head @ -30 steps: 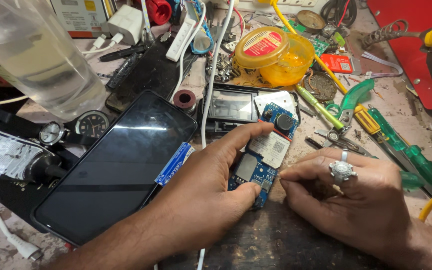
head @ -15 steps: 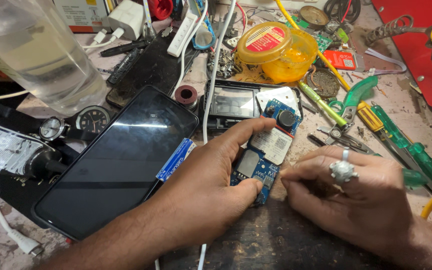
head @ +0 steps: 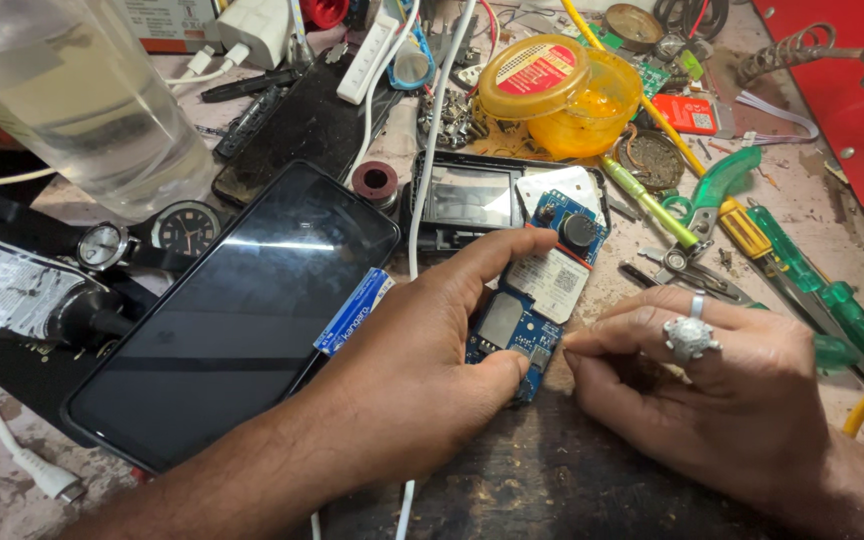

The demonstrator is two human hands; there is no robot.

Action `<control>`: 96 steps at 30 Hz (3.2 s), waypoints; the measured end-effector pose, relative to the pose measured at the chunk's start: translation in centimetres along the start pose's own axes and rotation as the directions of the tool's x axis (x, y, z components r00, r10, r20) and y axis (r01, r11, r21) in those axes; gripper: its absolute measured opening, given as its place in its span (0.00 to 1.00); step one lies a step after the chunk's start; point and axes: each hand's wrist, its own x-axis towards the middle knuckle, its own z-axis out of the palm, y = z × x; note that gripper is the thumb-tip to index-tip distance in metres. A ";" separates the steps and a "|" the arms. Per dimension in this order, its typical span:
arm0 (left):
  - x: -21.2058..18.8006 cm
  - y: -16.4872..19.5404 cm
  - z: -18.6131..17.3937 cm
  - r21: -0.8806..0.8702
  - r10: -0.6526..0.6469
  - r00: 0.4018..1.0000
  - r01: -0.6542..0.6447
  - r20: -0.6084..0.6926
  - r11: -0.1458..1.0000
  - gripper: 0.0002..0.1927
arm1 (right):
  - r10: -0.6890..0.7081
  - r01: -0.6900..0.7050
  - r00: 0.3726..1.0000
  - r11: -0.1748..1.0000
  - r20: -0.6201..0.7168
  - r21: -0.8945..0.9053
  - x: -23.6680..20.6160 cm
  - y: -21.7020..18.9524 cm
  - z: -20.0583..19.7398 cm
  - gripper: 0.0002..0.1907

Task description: The person works on a disassembled smartphone motherboard at a cluttered repair bench. They hold and turn the board, pry and reseat small components with their fingers, then touch multimeter probes to points on the board to test it.

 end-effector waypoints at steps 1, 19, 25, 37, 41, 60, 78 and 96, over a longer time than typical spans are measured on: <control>0.0 0.0 0.0 -0.002 0.008 1.000 -0.008 -0.003 1.000 0.37 | 0.002 -0.002 1.000 1.000 -0.001 -0.001 0.0 0.0 0.0 0.09; -0.1 0.1 0.0 0.007 0.021 1.000 -0.021 -0.011 1.000 0.36 | -0.021 0.021 1.000 1.000 0.010 -0.022 0.0 -0.3 0.0 0.08; -0.3 0.1 0.1 0.001 0.060 0.998 -0.060 -0.020 0.998 0.35 | 0.006 -0.006 1.000 1.000 0.014 0.005 -0.2 -0.4 -0.1 0.09; -0.5 0.0 0.1 0.017 -0.020 1.000 0.020 -0.011 1.000 0.37 | 0.029 -0.029 0.999 0.999 0.015 0.024 -0.2 -0.4 -0.1 0.07; -0.4 -0.1 0.2 0.019 0.038 0.999 -0.037 -0.035 0.999 0.36 | 0.073 -0.073 0.997 0.997 0.020 0.016 -0.2 -0.6 -0.1 0.07; -0.7 0.2 0.3 0.020 -0.024 1.000 0.024 -0.017 1.000 0.37 | 0.085 -0.087 0.995 0.995 0.044 0.047 -0.4 -0.7 -0.3 0.07; -0.9 0.2 0.3 0.024 -0.018 1.000 0.019 -0.022 1.000 0.37 | 0.089 -0.092 0.996 0.990 0.029 0.110 -0.5 -0.6 -0.3 0.06; -1.0 0.6 0.2 0.035 -0.042 0.999 0.043 -0.014 0.998 0.37 | 0.049 -0.050 0.998 0.999 0.046 0.021 -0.3 -1.2 -0.4 0.07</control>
